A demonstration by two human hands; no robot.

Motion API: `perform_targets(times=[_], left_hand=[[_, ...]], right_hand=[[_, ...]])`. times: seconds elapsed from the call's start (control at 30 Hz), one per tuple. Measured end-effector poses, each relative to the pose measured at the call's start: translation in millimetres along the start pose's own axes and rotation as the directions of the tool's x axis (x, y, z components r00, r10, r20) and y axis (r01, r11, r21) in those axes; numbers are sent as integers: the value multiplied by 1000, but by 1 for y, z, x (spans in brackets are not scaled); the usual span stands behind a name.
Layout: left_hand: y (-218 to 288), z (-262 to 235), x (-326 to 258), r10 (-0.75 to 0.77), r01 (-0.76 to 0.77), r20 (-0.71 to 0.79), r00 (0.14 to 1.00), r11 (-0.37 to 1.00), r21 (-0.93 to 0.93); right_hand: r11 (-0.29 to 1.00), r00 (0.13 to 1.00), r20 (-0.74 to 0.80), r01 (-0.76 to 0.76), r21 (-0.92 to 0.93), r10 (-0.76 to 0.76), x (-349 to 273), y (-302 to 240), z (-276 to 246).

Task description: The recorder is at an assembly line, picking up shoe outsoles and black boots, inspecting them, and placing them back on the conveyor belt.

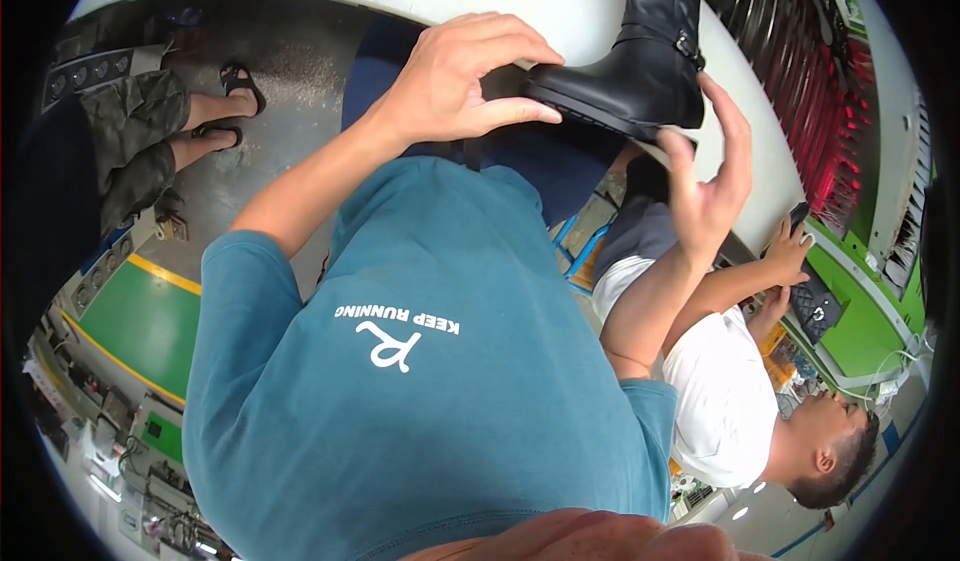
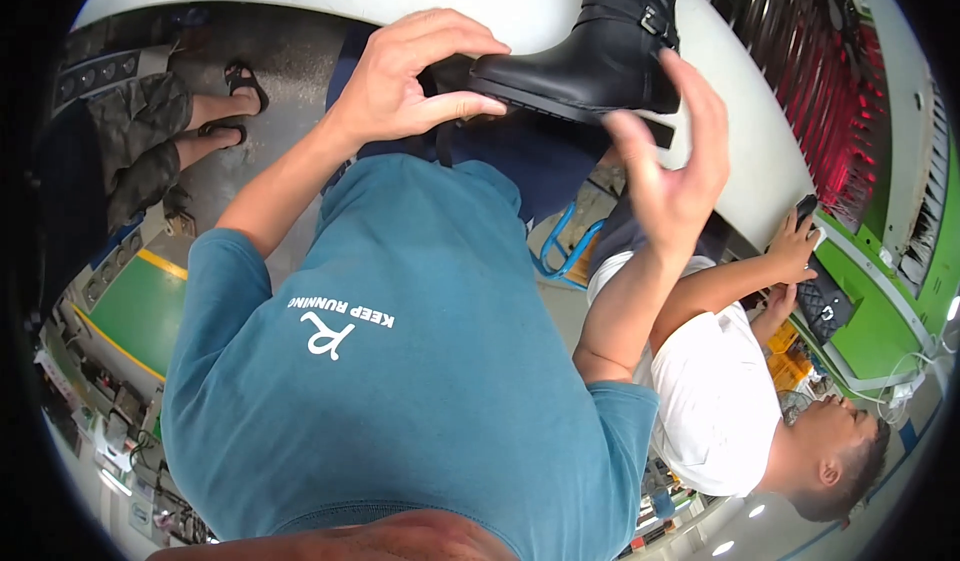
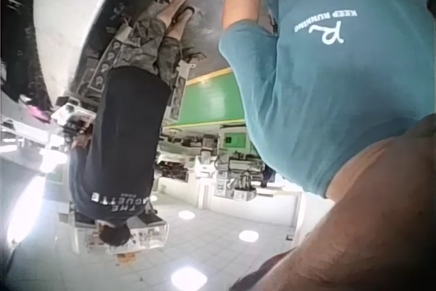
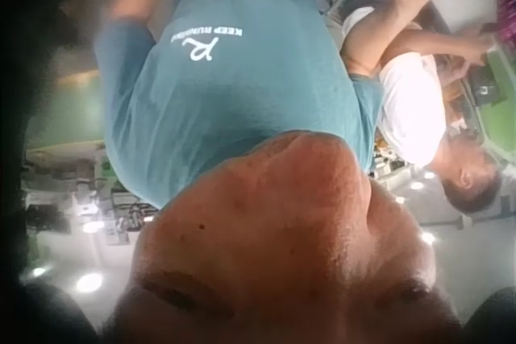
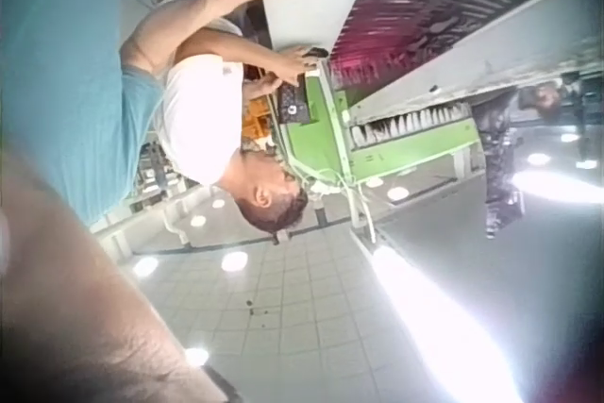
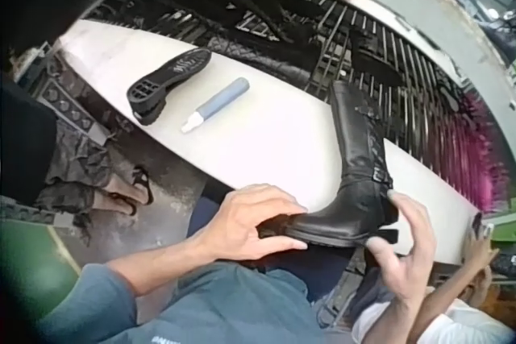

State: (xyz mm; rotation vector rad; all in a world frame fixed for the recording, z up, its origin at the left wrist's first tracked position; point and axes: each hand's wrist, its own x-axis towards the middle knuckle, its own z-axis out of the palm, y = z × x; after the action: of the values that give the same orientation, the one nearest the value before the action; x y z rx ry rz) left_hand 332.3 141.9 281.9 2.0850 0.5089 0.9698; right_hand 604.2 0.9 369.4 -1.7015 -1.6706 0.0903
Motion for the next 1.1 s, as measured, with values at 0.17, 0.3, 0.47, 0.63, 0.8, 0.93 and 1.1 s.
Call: perform_targets(times=[0.17,0.3,0.47,0.63,0.8,0.93,1.1], left_hand=[[-6,-1,3,53,-53,16,998,998,-39],[-6,6,2,24,-15,43,999,978,-207],[-2,7,4,0,8,31,1000,961,-278],[5,4,3,-93,107,56,994,931,-348],[4,0,5,-135,153,74,988,922,-355],[15,-2,17,-60,68,43,997,972,-225],[18,17,39,244,-245,-136,960,969,15]], right_hand=[[972,971,-53,231,-37,-233,-18,-12,51],[950,940,-141,313,-15,-312,-22,-11,63],[956,955,-93,287,56,-281,-7,-24,53],[974,990,97,81,213,-104,10,-25,35],[952,986,162,-71,298,23,15,-24,31],[989,988,-100,125,76,-117,-3,-15,37],[976,969,-120,214,-34,-217,-12,12,40]])
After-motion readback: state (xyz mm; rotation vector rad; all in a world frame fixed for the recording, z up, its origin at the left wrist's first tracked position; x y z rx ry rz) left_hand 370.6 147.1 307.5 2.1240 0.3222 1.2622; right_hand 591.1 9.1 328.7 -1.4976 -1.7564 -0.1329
